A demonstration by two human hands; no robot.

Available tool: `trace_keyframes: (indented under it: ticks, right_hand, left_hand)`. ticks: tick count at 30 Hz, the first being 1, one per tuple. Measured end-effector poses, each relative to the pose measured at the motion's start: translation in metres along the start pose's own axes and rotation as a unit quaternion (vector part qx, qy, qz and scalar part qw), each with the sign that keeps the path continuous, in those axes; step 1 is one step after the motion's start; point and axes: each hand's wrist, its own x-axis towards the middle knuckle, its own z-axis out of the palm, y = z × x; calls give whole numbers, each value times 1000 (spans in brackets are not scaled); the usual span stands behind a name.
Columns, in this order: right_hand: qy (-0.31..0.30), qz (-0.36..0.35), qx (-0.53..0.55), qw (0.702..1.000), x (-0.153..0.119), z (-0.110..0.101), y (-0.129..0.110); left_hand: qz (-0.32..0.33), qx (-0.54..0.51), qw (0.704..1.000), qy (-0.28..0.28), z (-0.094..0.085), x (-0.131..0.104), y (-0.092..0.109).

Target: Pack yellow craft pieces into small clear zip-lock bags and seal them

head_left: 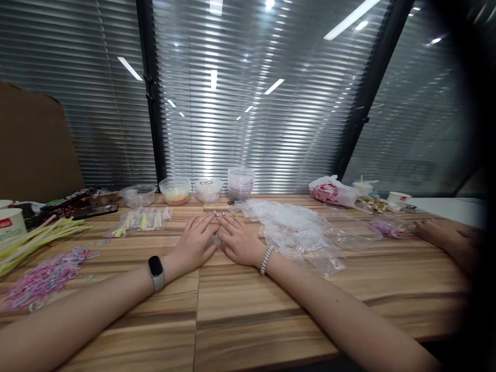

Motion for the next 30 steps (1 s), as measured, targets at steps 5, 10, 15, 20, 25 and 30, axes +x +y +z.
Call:
trace_keyframes:
  ticks: [5, 10, 15, 20, 25, 30]
  right_hand:
    - [-5, -4, -9, 1000, 0, 0, 0]
    - [-5, -19, -31, 999, 1, -3, -2]
    - [2, -24, -42, 999, 2, -8, -4]
    - [-3, -21, -39, 999, 2, -7, -4]
    - [-2, -21, -37, 999, 2, -7, -4]
    - [-5, -20, -37, 999, 1, -6, -4]
  left_hand:
    - [-4, -2, 1000, 11, 2, 0, 0]
    - [-4, -3, 1000, 18, 3, 0, 0]
    - [3, -8, 1000, 28, 4, 1, -2]
    - [5, -9, 1000, 28, 6, 1, -2]
    - [5, -16, 1000, 24, 5, 0, -2]
    - [1, -16, 1000, 19, 4, 0, -2]
